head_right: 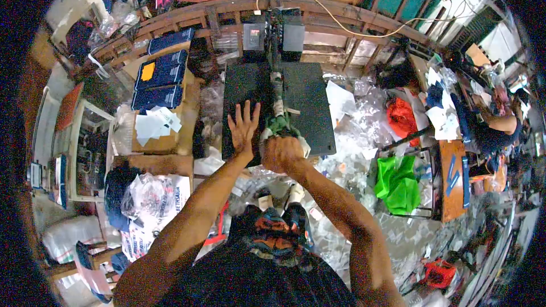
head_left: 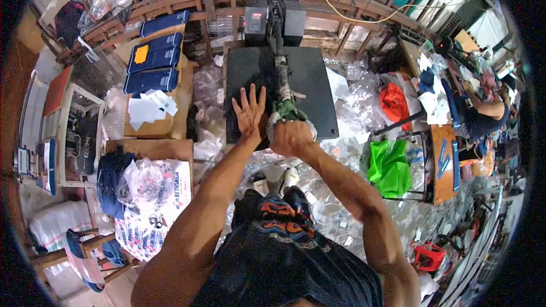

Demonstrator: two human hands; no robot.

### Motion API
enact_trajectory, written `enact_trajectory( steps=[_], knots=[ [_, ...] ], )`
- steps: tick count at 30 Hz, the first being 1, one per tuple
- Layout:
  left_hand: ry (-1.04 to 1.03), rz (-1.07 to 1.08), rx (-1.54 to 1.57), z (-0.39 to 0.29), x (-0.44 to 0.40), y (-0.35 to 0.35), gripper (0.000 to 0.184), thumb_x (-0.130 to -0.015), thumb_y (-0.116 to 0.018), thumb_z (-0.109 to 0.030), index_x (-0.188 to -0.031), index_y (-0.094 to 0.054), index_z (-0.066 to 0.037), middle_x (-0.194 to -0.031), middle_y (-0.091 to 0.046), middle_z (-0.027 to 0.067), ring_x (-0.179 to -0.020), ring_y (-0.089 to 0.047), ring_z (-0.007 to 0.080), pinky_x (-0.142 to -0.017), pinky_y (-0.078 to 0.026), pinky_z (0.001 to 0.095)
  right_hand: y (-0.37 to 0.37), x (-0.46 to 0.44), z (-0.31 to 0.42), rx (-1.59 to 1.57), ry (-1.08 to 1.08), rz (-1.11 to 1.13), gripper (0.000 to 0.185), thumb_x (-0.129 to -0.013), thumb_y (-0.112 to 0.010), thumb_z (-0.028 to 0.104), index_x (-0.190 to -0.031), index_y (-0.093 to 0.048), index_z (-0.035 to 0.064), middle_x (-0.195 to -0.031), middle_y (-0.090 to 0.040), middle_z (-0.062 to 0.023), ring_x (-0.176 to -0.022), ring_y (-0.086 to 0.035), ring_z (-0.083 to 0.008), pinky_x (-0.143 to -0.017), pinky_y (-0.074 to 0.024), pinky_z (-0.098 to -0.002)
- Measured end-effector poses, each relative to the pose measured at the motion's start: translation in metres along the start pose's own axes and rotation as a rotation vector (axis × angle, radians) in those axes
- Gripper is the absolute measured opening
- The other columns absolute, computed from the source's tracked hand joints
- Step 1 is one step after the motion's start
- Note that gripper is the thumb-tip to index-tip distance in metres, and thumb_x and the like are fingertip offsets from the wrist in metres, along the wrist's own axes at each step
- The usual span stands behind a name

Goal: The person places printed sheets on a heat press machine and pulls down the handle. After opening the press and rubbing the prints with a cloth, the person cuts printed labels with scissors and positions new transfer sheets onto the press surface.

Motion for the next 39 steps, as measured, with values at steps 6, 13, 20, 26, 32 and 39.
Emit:
enact_trajectory(
  steps=[6,13,20,26,32,39],
  knots=[
    [0.040,-0.051,0.039,0.000,0.000,-0.003,0.071,-0.093,-0.059,-0.015,-0.159,-0.038,-0.032,-0.163,-0.037,0.0044,-0.148,-0.037,0.0341,-0.113,-0.039,0.0615,0.002,-0.002,0.005,-0.038,0.010,0.173,0.030,-0.085,-0.060,0.031,-0.087,-0.073,0.0047,-0.080,-0.074,-0.0192,-0.075,-0.076,-0.0349,-0.068,-0.0602,-0.0470],
    [0.044,-0.088,-0.009,0.000,-0.003,-0.007,0.069,-0.095,-0.059,-0.023,-0.159,-0.037,-0.033,-0.165,-0.034,0.0034,-0.151,-0.032,0.0338,-0.115,-0.032,0.0626,0.018,-0.003,0.005,-0.061,-0.054,0.126,0.027,-0.083,-0.059,0.027,-0.081,-0.075,0.0048,-0.080,-0.075,-0.0195,-0.075,-0.076,-0.0338,-0.070,-0.0613,-0.0447],
    [0.018,-0.220,0.094,-0.001,-0.005,-0.021,0.076,-0.090,-0.065,-0.035,-0.159,-0.037,-0.026,-0.167,-0.030,0.0079,-0.153,-0.027,0.0386,-0.118,-0.023,0.0672,0.093,-0.025,-0.006,-0.147,-0.104,0.361,0.041,-0.080,-0.066,0.040,-0.079,-0.077,0.0012,-0.083,-0.073,-0.0284,-0.080,-0.076,-0.0404,-0.075,-0.0615,-0.0483],
    [-0.022,-0.082,0.296,-0.002,-0.003,0.004,0.101,-0.069,-0.081,-0.025,-0.159,-0.035,-0.020,-0.165,-0.031,0.0122,-0.151,-0.029,0.0421,-0.118,-0.023,0.0673,0.102,-0.018,-0.008,-0.144,-0.162,0.330,0.051,-0.080,-0.067,0.048,-0.086,-0.078,-0.0013,-0.091,-0.074,-0.0283,-0.089,-0.074,-0.0439,-0.084,-0.0599,-0.0491],
    [-0.038,-0.039,0.336,0.008,-0.003,0.021,0.092,-0.073,-0.081,-0.031,-0.155,-0.041,-0.019,-0.162,-0.036,0.0122,-0.150,-0.031,0.0407,-0.119,-0.025,0.0650,0.087,-0.007,-0.004,-0.105,-0.038,0.290,0.061,-0.081,-0.070,0.057,-0.097,-0.076,-0.0007,-0.092,-0.073,-0.0276,-0.089,-0.073,-0.0438,-0.084,-0.0589,-0.0498],
    [-0.016,-0.135,0.704,0.039,-0.004,0.030,0.074,-0.087,-0.072,-0.045,-0.149,-0.049,-0.014,-0.152,-0.047,0.0180,-0.136,-0.046,0.0419,-0.116,-0.031,0.0567,0.093,0.015,-0.004,-0.156,-0.001,0.210,0.058,-0.084,-0.075,0.047,-0.117,-0.066,0.0005,-0.097,-0.073,-0.0245,-0.096,-0.071,-0.0420,-0.091,-0.0537,-0.0516]
  ],
)
Point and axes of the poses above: each hand's wrist, its own x-axis away from the middle knuckle, its own y-axis out of the back of the hand, z = x × y, the point moved 10 cm from there along -x, towards the middle knuckle
